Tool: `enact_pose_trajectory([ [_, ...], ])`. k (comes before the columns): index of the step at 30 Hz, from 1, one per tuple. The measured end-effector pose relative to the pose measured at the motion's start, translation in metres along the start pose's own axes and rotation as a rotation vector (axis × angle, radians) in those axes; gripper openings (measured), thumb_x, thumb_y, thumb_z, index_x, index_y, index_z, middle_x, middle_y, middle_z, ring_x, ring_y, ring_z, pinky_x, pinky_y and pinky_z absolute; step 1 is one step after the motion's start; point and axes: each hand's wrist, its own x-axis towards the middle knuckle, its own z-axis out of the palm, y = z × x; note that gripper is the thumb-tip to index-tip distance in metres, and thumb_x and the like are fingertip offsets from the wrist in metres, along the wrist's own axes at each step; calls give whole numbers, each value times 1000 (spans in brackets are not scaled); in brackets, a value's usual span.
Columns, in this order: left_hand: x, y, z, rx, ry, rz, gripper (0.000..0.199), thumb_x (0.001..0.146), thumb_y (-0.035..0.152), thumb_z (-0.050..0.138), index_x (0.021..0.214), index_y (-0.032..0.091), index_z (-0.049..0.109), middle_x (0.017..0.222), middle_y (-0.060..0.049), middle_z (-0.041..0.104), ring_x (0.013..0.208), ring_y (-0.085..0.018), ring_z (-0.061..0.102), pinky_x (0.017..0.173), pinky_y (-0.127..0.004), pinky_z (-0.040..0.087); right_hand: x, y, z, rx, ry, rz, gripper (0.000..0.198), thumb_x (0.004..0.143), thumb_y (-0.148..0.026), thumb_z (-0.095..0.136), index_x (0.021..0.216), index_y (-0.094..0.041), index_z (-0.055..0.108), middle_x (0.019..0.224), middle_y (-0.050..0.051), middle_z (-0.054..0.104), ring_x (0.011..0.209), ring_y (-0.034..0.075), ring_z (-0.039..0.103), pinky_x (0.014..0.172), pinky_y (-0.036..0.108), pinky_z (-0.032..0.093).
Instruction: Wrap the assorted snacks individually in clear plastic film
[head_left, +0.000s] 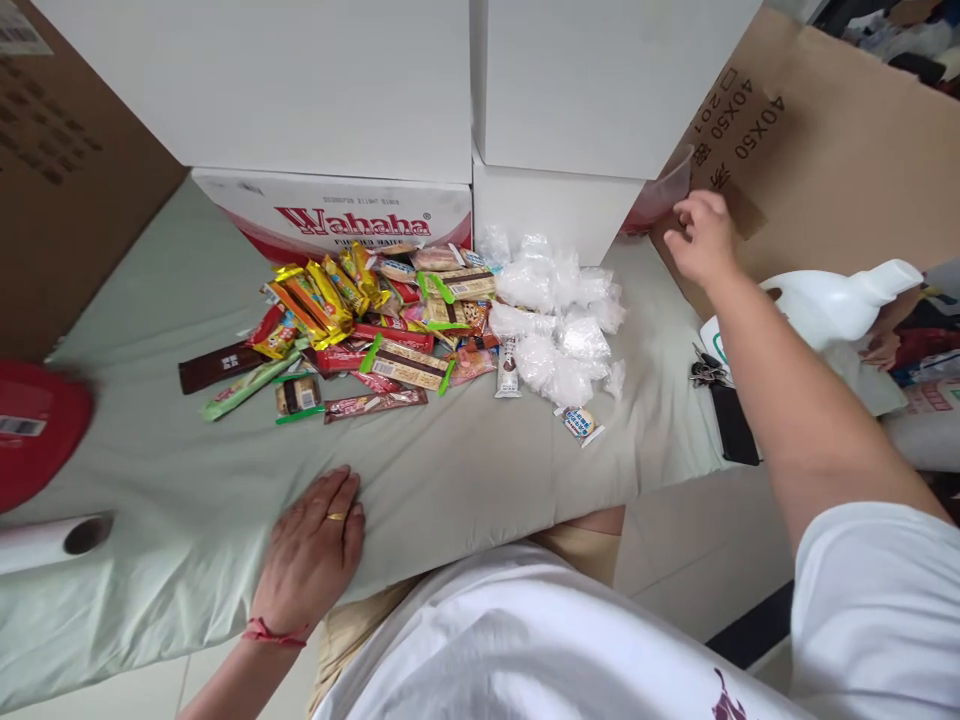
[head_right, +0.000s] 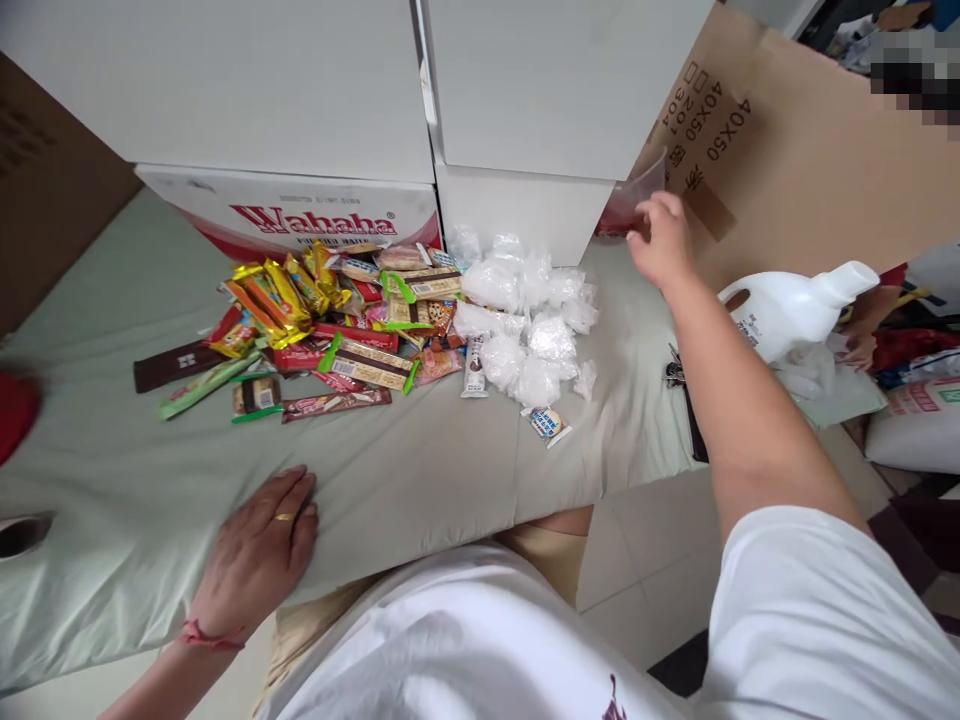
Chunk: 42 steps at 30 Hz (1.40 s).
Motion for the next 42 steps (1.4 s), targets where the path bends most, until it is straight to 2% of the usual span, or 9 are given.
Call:
enact_pose_trajectory([
  [6,1,4,-3,-26,-19,-19,47,102,33,43,141,12,61,145,-23,63,138,-41,58,115,-59,48,-128,-32,14,437,-122,348,17,89,-19,60,99,-16,73,96,7,74,77,14,64,77,31,53],
  [13,1,5,-3,-45,6,-43,45,102,33,45,138,15,63,144,-20,65,137,-39,60,115,-58,48,-224,-47,-11,524,-206,476,36,87,-54,64,93,-20,74,63,-4,54,59,14,46,57,29,37],
  [18,3,7,-5,-47,-5,-47,41,102,33,44,134,16,64,142,-20,67,135,-38,61,113,-57,50,-244,-71,4,262,-132,638,47,90,-62,55,89,-18,70,67,2,62,65,19,55,68,33,44],
  [24,3,7,-10,-88,35,-33,33,101,30,48,124,16,67,136,-19,69,130,-36,63,109,-56,52,-229,-94,36,143,-326,683,27,83,-44,64,91,-19,68,90,13,76,88,28,67,86,40,51],
  [28,4,14,-21,-210,202,-86,21,99,28,54,110,20,70,125,-16,71,118,-32,67,103,-51,55,-245,-106,17,298,57,736,23,86,-41,59,92,-20,66,87,10,74,81,25,66,81,39,54],
  [31,17,44,-24,-446,201,-198,16,100,32,56,102,23,69,101,-9,73,94,-24,69,85,-42,59,-267,-155,0,611,146,747,28,88,-48,62,97,-22,64,75,1,65,64,19,58,64,32,51],
  [34,44,96,-19,-913,-13,-395,31,97,50,61,111,23,65,96,-6,70,75,-18,66,56,-28,53,-285,-233,-5,877,-188,593,24,92,-46,62,91,-23,65,70,-1,63,61,16,57,61,29,49],
  [37,73,146,-15,-1387,-165,-609,52,86,62,74,117,23,62,121,-11,69,94,-21,70,64,-30,59,-293,-298,1,1004,-378,427,20,93,-41,64,90,-22,69,84,3,72,72,17,63,66,28,50],
  [42,97,167,-15,-1716,-159,-719,51,72,64,85,86,18,66,85,-2,68,79,-15,62,73,-28,54,-287,-318,10,1369,-477,637,27,84,-46,77,89,-21,70,78,0,67,67,14,56,61,25,46],
])
